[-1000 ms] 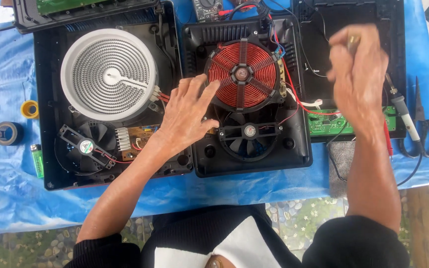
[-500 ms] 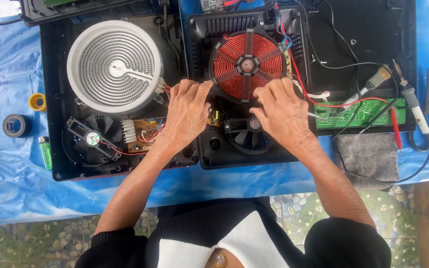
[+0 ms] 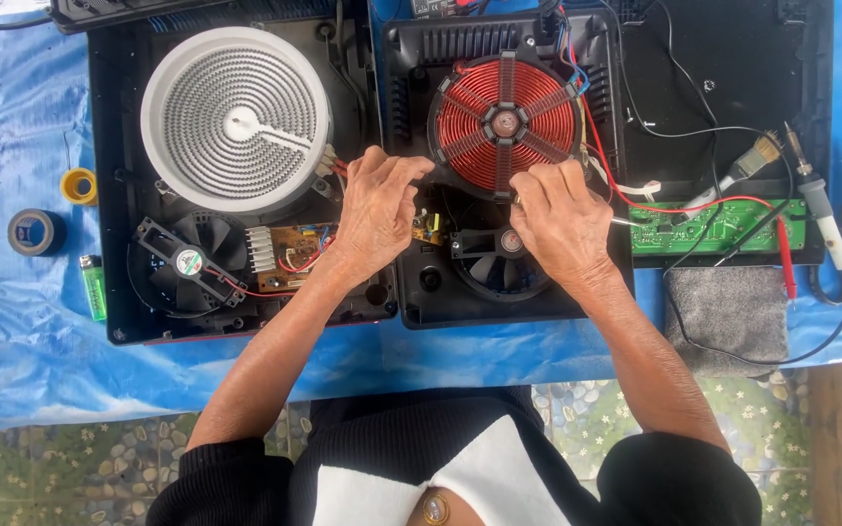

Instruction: The person uses a screwdriver to tighten screws on a red fan assembly inside an open black electronic casing. They then use a soldering iron to work on the wiring and circuit board components within the same device.

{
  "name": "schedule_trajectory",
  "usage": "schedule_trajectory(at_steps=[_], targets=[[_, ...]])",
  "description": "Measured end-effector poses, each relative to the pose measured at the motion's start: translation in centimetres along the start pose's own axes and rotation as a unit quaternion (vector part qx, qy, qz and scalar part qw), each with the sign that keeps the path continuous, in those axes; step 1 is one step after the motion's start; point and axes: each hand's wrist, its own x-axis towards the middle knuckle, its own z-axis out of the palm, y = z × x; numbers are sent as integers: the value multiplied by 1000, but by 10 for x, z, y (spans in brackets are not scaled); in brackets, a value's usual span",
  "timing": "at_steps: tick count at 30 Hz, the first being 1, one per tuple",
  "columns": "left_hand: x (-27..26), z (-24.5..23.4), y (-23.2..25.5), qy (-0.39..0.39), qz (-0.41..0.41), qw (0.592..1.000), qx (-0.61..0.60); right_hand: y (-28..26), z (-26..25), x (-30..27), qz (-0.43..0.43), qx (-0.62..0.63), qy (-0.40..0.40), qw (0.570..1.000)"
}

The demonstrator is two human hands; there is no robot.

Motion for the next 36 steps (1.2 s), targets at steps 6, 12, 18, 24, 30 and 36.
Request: schedule_trajectory(at_steps=[6, 12, 18, 24, 30, 36], targets=[[-2, 4, -2, 1, 21, 1000, 15, 1, 2, -2, 17, 21, 15, 1000], [-2, 6, -3, 10, 32, 999, 32, 4, -8, 0, 28, 64, -29, 997], [-3, 5, -2, 2, 34, 999, 36, 4, -25, 13, 55, 122, -85, 987], [0, 8, 0, 8, 48, 997, 58, 3, -20, 8, 54, 121, -89, 987], [6, 3, 15, 11, 92, 989, 114, 1, -23, 7, 64, 114, -95, 987], [9, 3, 23, -3, 107, 985, 134, 13, -50, 7, 87, 119, -57, 987]])
